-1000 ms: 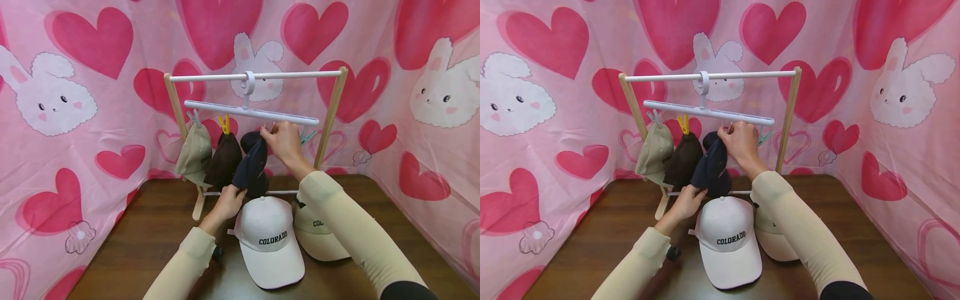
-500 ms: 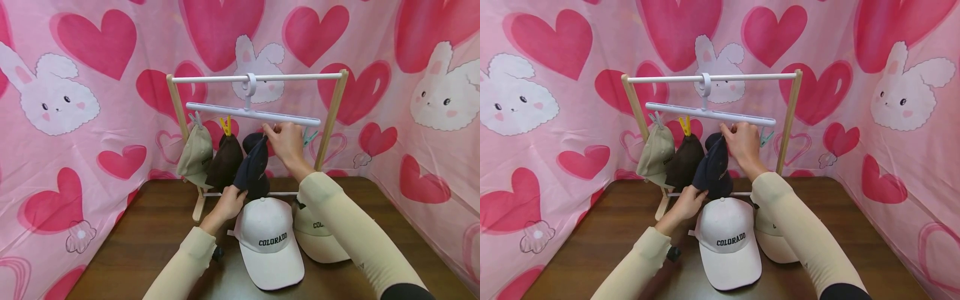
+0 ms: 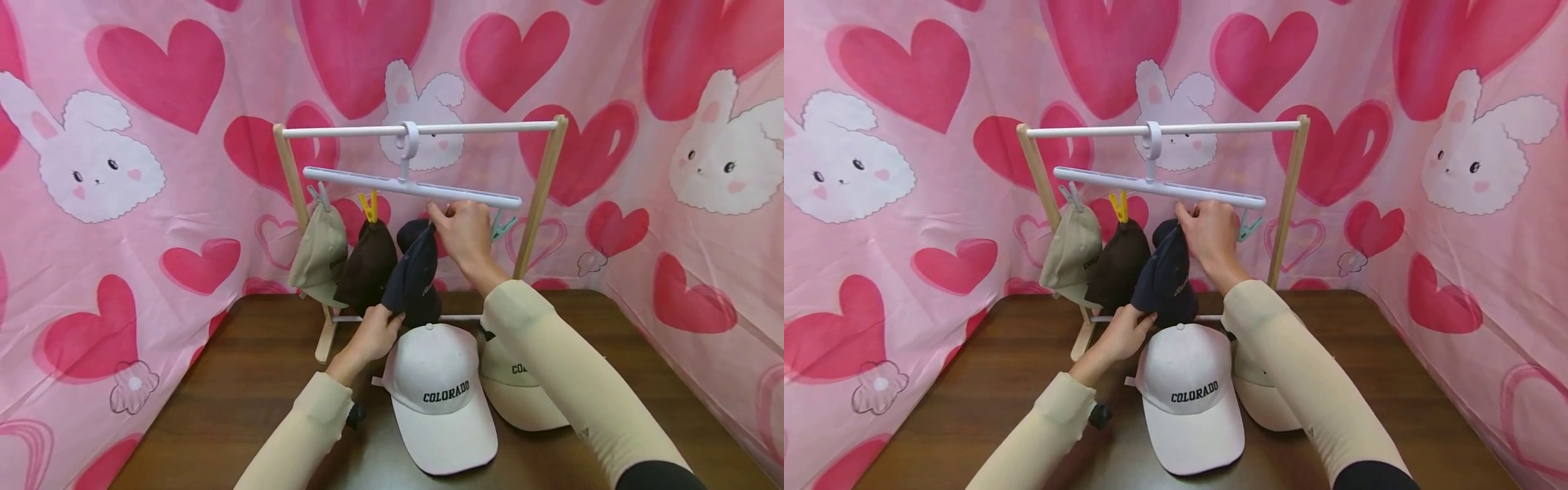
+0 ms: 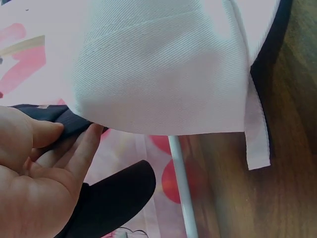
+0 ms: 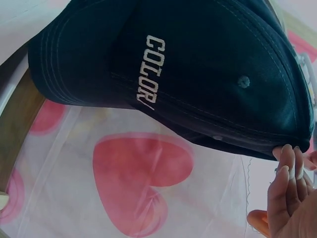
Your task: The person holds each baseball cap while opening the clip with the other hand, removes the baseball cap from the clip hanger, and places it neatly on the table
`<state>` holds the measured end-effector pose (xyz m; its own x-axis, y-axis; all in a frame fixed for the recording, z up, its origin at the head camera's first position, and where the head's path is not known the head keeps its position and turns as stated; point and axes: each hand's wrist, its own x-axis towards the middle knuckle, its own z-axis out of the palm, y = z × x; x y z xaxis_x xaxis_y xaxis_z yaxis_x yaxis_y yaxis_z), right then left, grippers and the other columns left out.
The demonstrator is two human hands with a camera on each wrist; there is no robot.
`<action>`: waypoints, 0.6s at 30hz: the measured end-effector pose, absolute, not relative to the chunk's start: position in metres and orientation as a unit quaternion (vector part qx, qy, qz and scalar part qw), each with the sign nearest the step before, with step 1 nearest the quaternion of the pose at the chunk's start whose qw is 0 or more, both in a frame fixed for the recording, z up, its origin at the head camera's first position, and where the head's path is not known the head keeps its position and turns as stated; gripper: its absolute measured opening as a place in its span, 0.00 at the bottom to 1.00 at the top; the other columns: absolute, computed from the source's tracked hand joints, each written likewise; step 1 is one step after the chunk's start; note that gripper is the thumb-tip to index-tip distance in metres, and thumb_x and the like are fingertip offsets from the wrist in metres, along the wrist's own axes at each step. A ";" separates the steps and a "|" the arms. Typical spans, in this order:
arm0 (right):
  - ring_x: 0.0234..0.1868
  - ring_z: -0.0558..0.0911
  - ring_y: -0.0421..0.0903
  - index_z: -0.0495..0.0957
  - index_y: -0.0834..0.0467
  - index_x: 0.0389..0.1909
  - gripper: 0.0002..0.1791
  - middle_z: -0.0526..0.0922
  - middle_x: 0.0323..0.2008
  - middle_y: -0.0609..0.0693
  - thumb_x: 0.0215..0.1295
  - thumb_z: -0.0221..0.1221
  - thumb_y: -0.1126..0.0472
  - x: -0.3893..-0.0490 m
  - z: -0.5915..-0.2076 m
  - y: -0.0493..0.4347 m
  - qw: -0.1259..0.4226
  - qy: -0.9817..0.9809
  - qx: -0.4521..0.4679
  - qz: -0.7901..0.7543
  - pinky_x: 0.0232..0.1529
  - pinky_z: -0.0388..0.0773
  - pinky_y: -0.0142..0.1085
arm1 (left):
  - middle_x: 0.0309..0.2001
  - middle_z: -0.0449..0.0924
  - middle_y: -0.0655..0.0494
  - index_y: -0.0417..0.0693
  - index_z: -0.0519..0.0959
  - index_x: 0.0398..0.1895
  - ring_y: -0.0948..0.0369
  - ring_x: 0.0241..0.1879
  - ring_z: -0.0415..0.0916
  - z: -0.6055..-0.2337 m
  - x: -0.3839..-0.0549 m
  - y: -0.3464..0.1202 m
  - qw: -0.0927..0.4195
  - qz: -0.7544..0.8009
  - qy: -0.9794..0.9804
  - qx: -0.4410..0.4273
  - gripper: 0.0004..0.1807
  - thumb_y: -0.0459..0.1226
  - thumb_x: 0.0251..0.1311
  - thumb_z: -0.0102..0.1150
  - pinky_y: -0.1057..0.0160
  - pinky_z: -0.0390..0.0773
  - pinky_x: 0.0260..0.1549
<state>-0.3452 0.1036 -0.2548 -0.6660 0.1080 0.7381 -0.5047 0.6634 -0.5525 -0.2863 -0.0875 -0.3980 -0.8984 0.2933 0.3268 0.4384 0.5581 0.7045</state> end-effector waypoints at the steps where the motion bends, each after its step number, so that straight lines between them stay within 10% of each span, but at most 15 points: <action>1: 0.15 0.72 0.48 0.83 0.59 0.16 0.26 0.76 0.13 0.52 0.70 0.64 0.46 -0.345 -0.255 0.103 0.388 -0.826 0.122 0.391 0.12 0.66 0.40 | 0.59 0.81 0.41 0.39 0.75 0.68 0.53 0.46 0.78 -0.399 -0.286 -0.088 0.084 -0.421 -0.879 -0.208 0.21 0.32 0.75 0.53 0.54 0.79 0.45; 7: 0.16 0.73 0.48 0.84 0.60 0.18 0.24 0.76 0.14 0.52 0.70 0.64 0.49 -0.347 -0.256 0.105 0.378 -0.827 0.133 0.394 0.13 0.67 0.40 | 0.42 0.84 0.43 0.40 0.78 0.65 0.56 0.33 0.75 -0.408 -0.284 -0.092 0.080 -0.421 -0.879 -0.208 0.19 0.31 0.74 0.54 0.59 0.76 0.35; 18: 0.17 0.72 0.48 0.82 0.60 0.16 0.27 0.74 0.13 0.52 0.72 0.60 0.47 -0.348 -0.252 0.106 0.384 -0.829 0.146 0.379 0.13 0.67 0.41 | 0.62 0.79 0.41 0.40 0.76 0.67 0.55 0.43 0.78 -0.409 -0.289 -0.091 0.086 -0.437 -0.870 -0.208 0.20 0.32 0.75 0.54 0.58 0.77 0.40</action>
<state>-0.3478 0.1065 -0.2517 -0.6627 0.0479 0.7473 -0.5335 0.6701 -0.5161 -0.2887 -0.0908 -0.4087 -0.8983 0.2875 0.3323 0.4383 0.5303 0.7257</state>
